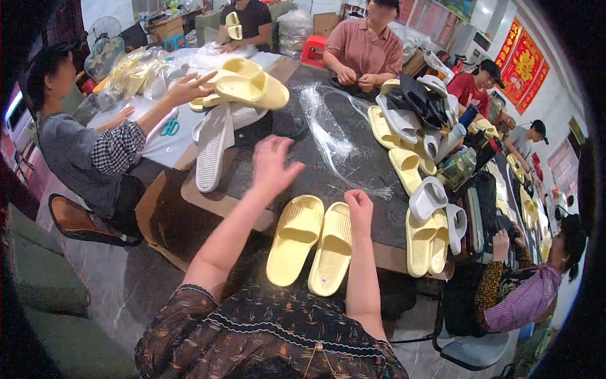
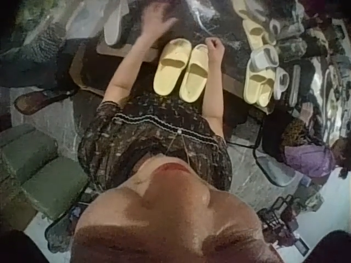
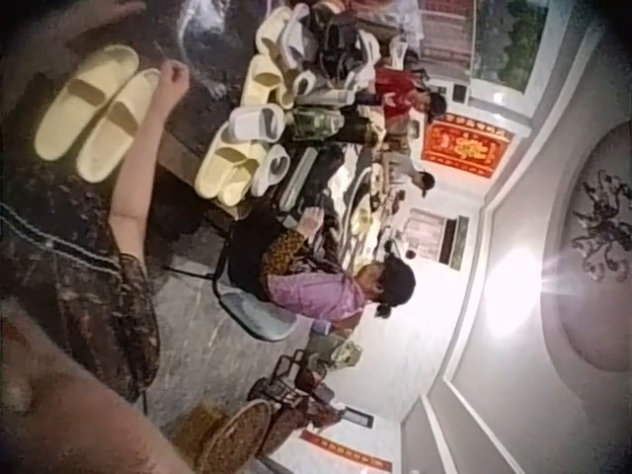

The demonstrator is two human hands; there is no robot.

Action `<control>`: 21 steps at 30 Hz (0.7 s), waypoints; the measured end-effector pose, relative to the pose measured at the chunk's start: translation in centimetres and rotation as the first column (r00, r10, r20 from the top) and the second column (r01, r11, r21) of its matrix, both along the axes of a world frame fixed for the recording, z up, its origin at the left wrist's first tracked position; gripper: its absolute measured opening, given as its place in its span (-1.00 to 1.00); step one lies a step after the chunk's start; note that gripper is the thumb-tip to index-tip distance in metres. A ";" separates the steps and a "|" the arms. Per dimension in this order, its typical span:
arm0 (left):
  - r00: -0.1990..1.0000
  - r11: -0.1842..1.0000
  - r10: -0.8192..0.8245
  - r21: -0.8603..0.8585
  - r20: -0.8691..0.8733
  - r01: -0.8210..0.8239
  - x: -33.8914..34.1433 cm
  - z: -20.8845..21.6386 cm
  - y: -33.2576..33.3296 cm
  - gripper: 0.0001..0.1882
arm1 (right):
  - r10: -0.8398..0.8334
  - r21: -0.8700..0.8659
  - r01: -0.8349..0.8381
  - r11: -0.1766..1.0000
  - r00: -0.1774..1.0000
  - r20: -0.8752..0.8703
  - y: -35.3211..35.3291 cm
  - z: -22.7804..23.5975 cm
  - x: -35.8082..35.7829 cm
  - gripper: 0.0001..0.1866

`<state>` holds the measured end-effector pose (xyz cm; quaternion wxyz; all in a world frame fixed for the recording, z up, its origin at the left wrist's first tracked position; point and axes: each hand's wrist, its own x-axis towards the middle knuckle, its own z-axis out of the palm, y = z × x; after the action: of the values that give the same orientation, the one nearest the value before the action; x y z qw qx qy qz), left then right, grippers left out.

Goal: Inspecting and sorting various colors of rubber slippers at a factory workstation.

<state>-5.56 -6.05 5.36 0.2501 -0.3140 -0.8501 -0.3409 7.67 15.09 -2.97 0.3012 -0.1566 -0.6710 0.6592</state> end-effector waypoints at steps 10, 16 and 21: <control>0.749 0.799 0.581 -0.403 0.319 -0.447 -10.1 -4.1 -14.8 -0.11 | -0.012 -0.004 0.012 1.000 1.000 0.005 -0.6 0.6 -0.7 -0.92; 0.837 0.762 -0.230 0.627 0.497 -0.163 -10.0 1.5 -17.1 -0.44 | -0.021 -0.002 0.021 1.000 1.000 0.009 -0.8 0.7 -0.4 -0.91; 0.868 0.792 -0.296 0.610 0.399 -0.010 -6.3 8.5 -15.2 -0.50 | -0.087 0.028 0.086 0.996 0.996 0.036 -0.1 0.0 0.1 -0.90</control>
<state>-11.87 -21.28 13.82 0.0920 -0.1922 -0.7075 -0.6739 7.81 15.03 -2.93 0.3188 -0.1939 -0.6779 0.6335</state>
